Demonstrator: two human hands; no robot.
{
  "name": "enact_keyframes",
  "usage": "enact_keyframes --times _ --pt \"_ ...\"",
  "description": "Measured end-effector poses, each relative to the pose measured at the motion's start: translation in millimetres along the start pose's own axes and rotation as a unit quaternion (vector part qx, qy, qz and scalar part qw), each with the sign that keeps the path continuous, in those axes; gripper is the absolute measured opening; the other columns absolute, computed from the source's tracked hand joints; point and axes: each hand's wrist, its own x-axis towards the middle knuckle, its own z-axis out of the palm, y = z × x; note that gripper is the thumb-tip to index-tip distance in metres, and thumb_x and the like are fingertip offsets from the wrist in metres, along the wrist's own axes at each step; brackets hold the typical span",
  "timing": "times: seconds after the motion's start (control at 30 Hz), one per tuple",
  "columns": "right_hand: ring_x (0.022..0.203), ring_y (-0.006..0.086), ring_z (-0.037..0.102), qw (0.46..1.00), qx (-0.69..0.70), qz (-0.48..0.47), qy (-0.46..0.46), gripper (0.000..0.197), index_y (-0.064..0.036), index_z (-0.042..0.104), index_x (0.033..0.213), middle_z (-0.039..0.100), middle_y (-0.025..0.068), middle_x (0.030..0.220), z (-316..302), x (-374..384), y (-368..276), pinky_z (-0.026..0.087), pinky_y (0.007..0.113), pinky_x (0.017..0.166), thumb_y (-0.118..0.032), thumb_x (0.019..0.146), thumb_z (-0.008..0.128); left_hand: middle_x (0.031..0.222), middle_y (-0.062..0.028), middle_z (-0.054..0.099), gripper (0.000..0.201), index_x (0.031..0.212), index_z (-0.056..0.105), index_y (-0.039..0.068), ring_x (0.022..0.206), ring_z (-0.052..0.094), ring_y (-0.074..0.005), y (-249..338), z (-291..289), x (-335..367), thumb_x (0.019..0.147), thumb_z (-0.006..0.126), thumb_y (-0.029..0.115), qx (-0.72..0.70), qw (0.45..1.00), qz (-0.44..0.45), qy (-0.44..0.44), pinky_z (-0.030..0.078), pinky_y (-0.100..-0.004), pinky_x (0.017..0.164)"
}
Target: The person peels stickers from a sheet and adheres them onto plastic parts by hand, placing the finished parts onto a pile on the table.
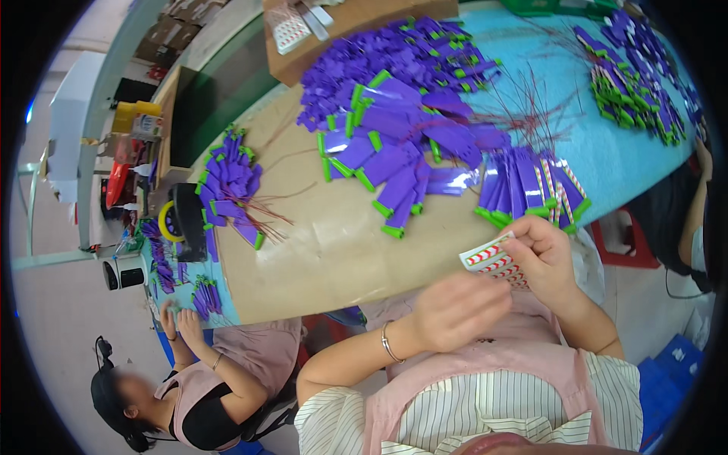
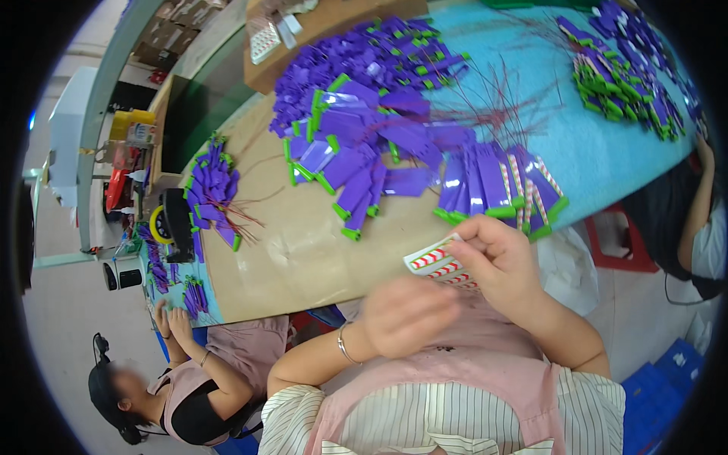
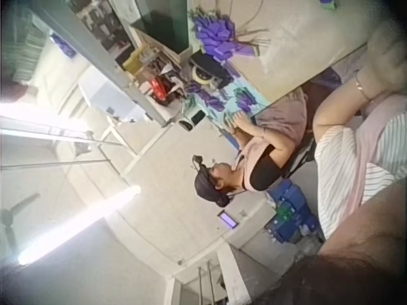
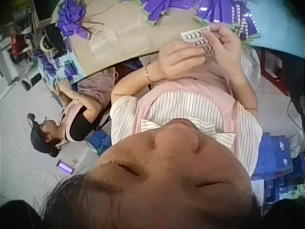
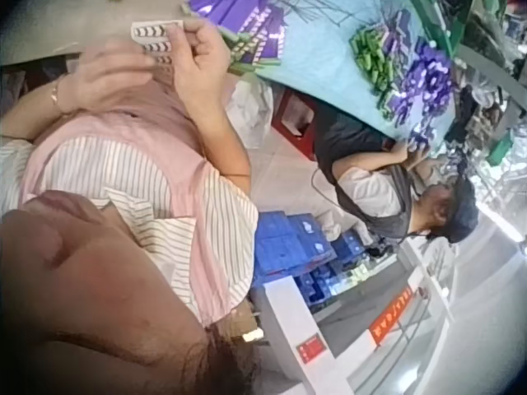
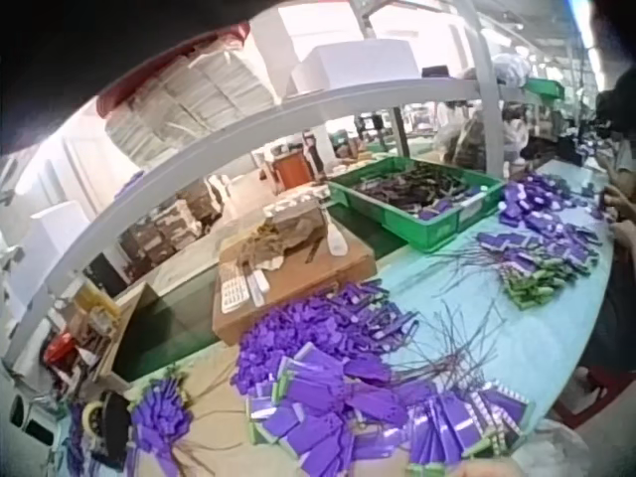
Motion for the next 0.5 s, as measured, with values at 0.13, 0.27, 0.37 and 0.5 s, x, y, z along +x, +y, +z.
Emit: enact_keyframes --times 0.13,0.27,0.37,0.5 --pt "0.066 0.0038 0.056 0.999 -0.021 0.014 -0.024 0.006 0.0022 0.055 0.086 0.061 0.0036 0.075 -0.2 -9.6 6.7 0.043 0.017 0.054 -0.003 0.083 0.055 0.085 -0.0073 0.059 0.036 0.097 0.059 0.006 0.080 0.055 -0.0232 -4.2 -0.7 17.4 0.063 0.069 0.005 0.082 0.976 -0.177 0.098 0.042 -0.0331 0.073" --pt "0.066 0.0047 0.057 0.997 -0.052 -0.056 -0.029 0.006 0.0028 0.055 0.086 0.061 0.0041 0.076 6.1 -15.1 3.8 0.043 0.017 0.055 -0.002 0.083 0.055 0.077 -0.0060 0.056 0.036 0.097 0.059 0.006 0.069 0.052 -0.0223 -4.6 5.3 7.5 0.063 0.069 0.002 -0.002 0.975 -0.199 0.100 0.040 -0.0325 0.062" --pt "0.067 0.0054 0.058 0.995 -0.067 -0.037 -0.061 0.007 0.0024 0.055 0.088 0.061 0.0050 0.076 7.9 -20.9 -0.1 0.043 0.017 0.056 -0.001 0.083 0.054 0.073 -0.0052 0.054 0.029 0.090 0.062 0.006 0.065 0.050 -0.0213 1.4 -0.3 6.5 0.063 0.070 0.003 0.013 0.967 -0.236 0.100 0.039 -0.0308 0.058" --pt "0.073 0.0068 0.059 0.997 -0.033 -0.033 -0.060 0.012 0.0021 0.051 0.096 0.061 0.0061 0.082 12.1 -24.3 2.8 0.044 0.018 0.058 0.000 0.084 0.051 0.071 -0.0053 0.052 0.020 0.082 0.063 0.004 0.063 0.048 -0.0204 3.5 -4.5 6.6 0.064 0.069 0.002 -0.020 0.965 -0.241 0.104 0.038 -0.0289 0.055"
